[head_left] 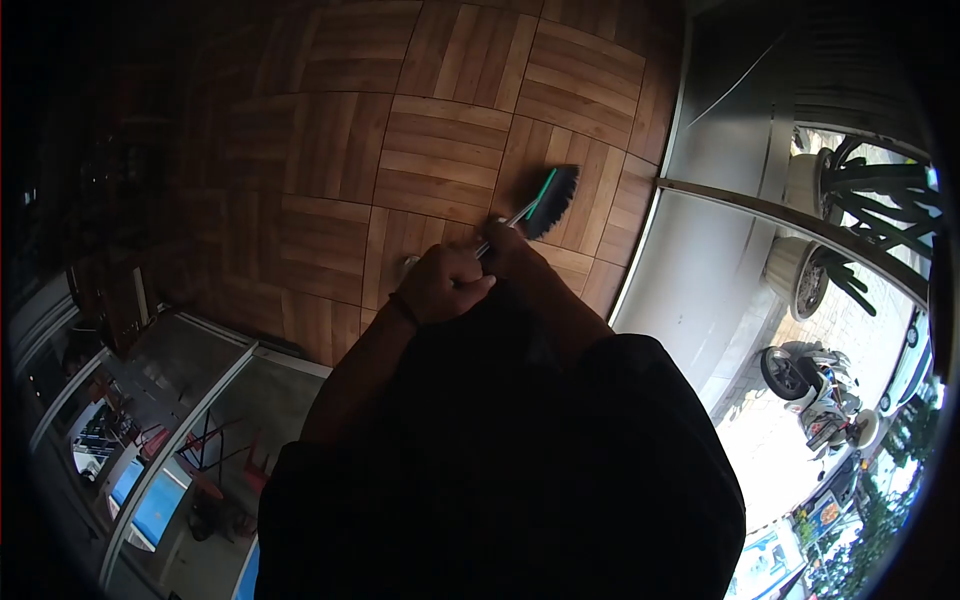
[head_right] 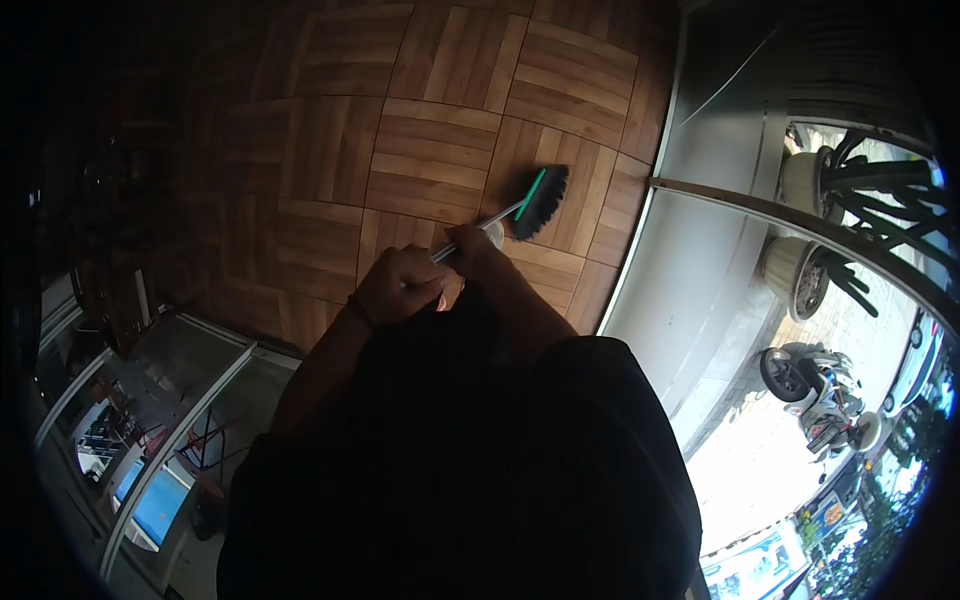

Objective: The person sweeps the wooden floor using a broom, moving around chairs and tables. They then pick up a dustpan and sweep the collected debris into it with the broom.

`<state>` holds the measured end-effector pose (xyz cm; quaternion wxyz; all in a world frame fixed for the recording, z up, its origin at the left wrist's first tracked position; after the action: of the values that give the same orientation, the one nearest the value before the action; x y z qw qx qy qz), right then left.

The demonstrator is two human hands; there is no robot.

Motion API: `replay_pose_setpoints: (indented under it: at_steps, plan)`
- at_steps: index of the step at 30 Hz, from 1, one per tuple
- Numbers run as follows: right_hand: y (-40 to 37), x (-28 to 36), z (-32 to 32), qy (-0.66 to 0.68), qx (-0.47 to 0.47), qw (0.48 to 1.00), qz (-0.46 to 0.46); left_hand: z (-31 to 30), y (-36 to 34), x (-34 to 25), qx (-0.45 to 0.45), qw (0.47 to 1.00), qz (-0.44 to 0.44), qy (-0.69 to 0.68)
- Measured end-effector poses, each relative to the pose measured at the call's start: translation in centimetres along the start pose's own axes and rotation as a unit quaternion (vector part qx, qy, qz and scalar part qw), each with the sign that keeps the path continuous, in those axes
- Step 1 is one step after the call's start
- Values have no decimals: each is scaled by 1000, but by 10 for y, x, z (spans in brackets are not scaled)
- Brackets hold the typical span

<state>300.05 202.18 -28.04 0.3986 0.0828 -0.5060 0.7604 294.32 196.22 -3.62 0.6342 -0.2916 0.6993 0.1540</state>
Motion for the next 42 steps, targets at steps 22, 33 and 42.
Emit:
replay_pose_setpoints:
  at_steps: [22,33,42]
  plan:
    - [20,163,89,133,49,977,158,-131,76,-78,24,989,103,-99]
    - [229,158,40,52,-92,964,243,-265,181,69,39,994,-4,-100]
    - [416,287,430,-135,237,941,198,-534,127,11,-189,975,12,114]
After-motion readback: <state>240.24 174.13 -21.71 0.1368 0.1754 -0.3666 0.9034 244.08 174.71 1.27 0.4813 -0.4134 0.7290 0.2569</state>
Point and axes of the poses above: each hand's wrist, its own y-axis towards the middle knuckle, its own z-axis out of the palm, x = y × z, the point moved 7 cm from there along y, towards the middle knuckle, and after that the axes turned 10 degrees about -y, right-handed, at the moved point
